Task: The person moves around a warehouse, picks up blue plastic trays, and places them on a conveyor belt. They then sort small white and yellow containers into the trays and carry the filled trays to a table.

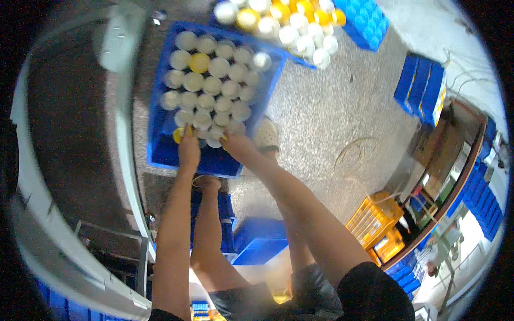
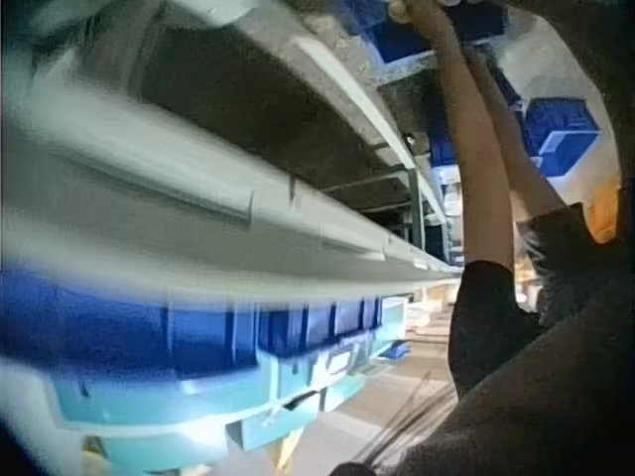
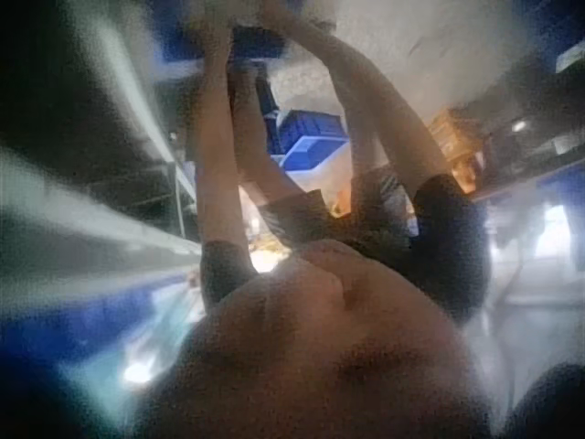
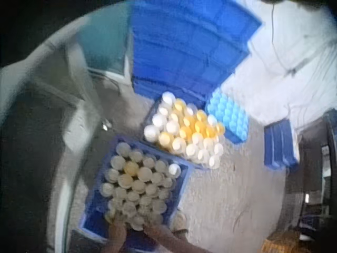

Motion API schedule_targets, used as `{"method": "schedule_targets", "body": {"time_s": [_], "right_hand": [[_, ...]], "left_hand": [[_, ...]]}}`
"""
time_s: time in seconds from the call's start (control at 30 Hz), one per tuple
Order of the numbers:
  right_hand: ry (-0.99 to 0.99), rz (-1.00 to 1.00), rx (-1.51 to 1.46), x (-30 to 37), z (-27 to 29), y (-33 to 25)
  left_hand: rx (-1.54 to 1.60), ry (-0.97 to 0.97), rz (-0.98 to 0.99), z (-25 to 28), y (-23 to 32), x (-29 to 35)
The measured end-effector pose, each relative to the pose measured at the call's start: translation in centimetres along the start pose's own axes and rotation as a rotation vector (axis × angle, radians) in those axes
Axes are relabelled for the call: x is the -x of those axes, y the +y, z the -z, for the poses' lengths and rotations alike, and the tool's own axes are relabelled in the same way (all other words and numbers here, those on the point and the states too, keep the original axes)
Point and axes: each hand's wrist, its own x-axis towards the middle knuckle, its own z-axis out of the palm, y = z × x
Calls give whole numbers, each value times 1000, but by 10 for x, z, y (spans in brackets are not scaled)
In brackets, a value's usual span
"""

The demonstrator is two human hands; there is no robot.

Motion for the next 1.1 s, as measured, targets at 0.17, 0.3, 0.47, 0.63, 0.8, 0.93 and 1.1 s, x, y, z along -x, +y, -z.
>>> {"method": "schedule_targets", "body": {"time_s": [0.17, 0.3, 0.47, 0.63, 0.8, 0.93, 1.1], "right_hand": [[87, 105, -49, 68, 185, -152], [348, 400, -170, 113, 326, -362], [449, 1008, -60, 62, 386, -599], [687, 1169, 656, -73, 335, -771], [473, 1147, 955, -142, 322, -803], [373, 1205, 802, -151, 332, -813], [254, 1333, 655, -48, 398, -778]], "left_hand": [[371, -2, -62, 95, 53, 94], [228, 125, -132, 165, 66, 192], [304, 380, 161, 214, 54, 295], [555, 456, 574, 242, 39, 386], [897, 647, 697, 216, 24, 441], [942, 540, 874, 186, 39, 456], [936, 681, 1017, 159, 91, 442]]}}
